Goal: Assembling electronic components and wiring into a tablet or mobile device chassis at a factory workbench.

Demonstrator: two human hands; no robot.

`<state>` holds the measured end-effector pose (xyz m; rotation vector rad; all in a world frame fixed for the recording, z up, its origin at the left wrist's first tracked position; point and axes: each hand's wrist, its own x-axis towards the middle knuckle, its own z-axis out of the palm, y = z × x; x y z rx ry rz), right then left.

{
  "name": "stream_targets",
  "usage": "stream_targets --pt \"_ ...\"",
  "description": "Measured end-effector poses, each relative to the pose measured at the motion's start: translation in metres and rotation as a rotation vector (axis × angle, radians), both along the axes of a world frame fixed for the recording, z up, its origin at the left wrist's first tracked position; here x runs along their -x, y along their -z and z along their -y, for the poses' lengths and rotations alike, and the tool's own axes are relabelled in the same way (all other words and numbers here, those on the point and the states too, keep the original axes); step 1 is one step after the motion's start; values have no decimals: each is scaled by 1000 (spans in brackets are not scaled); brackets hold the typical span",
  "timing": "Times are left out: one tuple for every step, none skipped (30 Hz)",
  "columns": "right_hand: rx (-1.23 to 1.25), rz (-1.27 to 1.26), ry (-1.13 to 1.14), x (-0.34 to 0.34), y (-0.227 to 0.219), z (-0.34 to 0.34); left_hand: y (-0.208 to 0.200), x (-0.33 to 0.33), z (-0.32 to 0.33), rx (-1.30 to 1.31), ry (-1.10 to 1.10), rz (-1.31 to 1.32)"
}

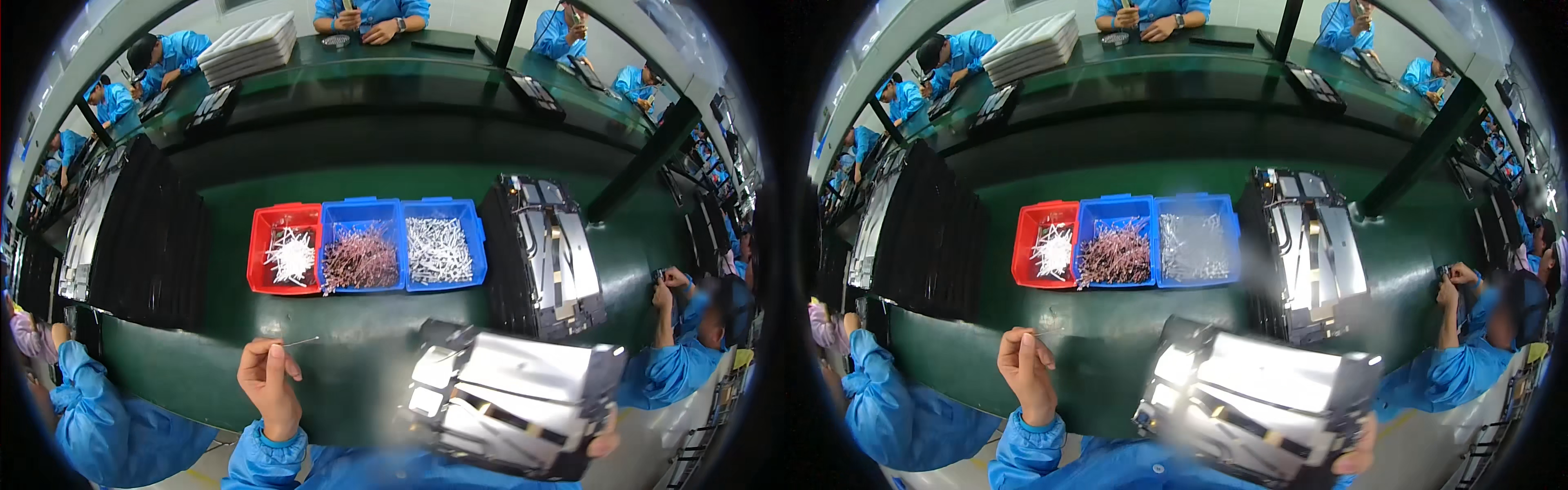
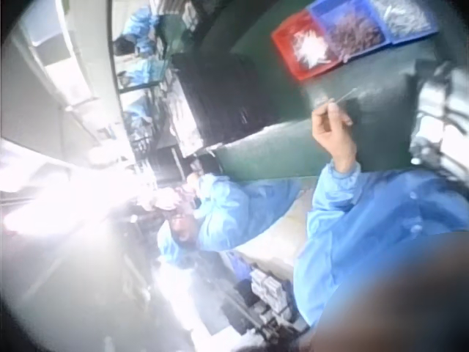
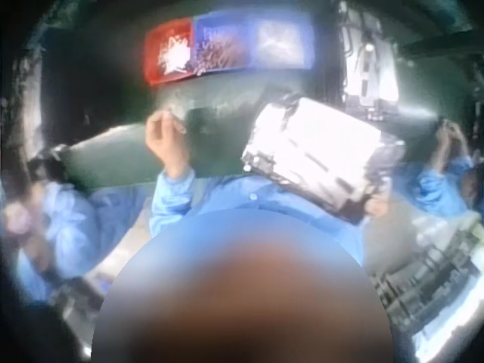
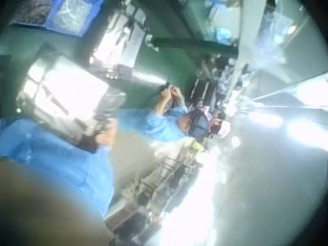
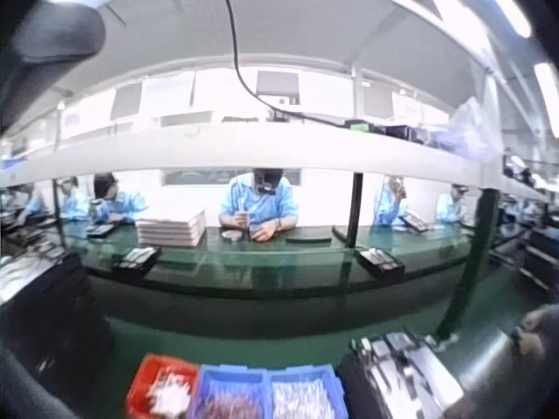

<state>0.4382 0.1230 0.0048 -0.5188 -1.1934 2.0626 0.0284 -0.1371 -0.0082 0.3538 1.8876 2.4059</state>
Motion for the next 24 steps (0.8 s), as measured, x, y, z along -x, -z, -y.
stream_targets --pt "-81 123 129 7 -8 30 -5 -5 -18 -10 64 10" --pt "-43 127 122 29 -16 49 -6 -8 -18 -26 77 15" --pt "-2 130 112 46 -21 67 -7 -11 -17 -40 89 21" --pt "69 110 141 63 -16 90 -4 -14 -14 -37 114 54" --pt "138 87 168 74 -5 107 -1 -18 -13 -27 120 57" --pt "171 138 91 69 23 127 0 -21 -11 -5 117 82" --pt "203 189 18 58 51 146 2 -25 -12 14 118 108" --pt "385 239 -145 60 53 153 3 -30 -10 27 137 160" --pt "564 286 -309 61 54 157 5 -35 -12 31 137 162" --pt "566 287 -308 64 56 158 7 -41 -16 71 153 158" --pt "421 346 -622 87 38 150 8 -46 -17 120 171 149" --pt "258 402 -934 106 21 140 15 -49 -12 175 245 151" --pt "261 399 -944 116 12 128 16 -54 -12 213 277 125" --pt "-8 301 -1132 122 5 112 16 -57 -13 232 297 88" --pt "-284 195 -1302 125 -6 97 17 -61 -15 247 319 54" --pt "-312 233 -1150 127 -25 84 19 -64 -14 248 357 35" --pt "-427 286 -1023 128 -28 69 17 -67 -15 249 345 32" --pt "-539 335 -894 131 -28 57 16 -71 -16 264 352 8" --pt "-742 355 -477 145 -20 52 14 -75 -21 269 371 -15" --pt "-1028 518 -305 159 -20 37 21 -79 -26 182 383 32" --pt "-957 730 -119 173 -19 39 24 -83 -30 200 366 -27" --pt "-1001 819 -178 181 -12 31 19 -87 -32 236 354 -77" --pt "-1004 815 -179 189 -1 29 18 -88 -34 267 349 -121" --pt "-1077 759 -163 197 8 30 19 -89 -35 267 346 -121"
